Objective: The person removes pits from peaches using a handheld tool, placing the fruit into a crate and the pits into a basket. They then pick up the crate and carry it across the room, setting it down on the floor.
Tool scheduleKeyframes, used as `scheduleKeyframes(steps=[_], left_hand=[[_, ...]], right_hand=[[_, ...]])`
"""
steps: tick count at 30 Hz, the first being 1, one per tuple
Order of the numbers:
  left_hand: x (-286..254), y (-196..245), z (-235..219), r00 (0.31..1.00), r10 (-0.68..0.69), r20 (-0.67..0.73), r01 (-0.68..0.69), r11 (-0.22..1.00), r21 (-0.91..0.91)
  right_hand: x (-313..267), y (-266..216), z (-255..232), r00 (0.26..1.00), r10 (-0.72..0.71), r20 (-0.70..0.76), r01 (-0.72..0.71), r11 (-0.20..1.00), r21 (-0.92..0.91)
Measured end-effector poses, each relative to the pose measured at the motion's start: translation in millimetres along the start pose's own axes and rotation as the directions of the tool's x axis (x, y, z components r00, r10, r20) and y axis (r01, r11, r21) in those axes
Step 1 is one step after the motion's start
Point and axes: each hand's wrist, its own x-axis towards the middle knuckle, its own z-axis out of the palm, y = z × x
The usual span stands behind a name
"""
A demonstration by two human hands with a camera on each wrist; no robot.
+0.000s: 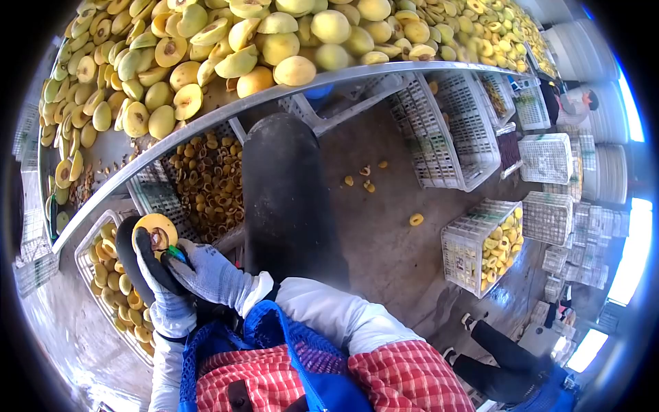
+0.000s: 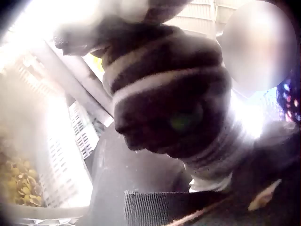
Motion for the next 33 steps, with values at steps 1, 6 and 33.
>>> scheduleKeyframes(steps=[1,6,33], left_hand=[[-4.9,5.7,4.2,1.000,-0.028,-0.007,0.028,0.999,-0.029],[-10.8,3.7,4.2,0.953,0.294,0.077,-0.303,0.917,0.261],[5.6,-0.5,-29.7,0.844,-0.263,0.467,0.442,0.834,-0.330]], right_hand=[[-1.5,-0.6,2.0,1.000,-0.018,-0.021,0.018,1.000,0.000],[-2.2,-8.2,0.5,0.999,-0.037,-0.026,0.036,0.999,-0.018],[-12.7,7.7,-3.7,0.543,-0.156,0.825,-0.839,-0.112,0.532]])
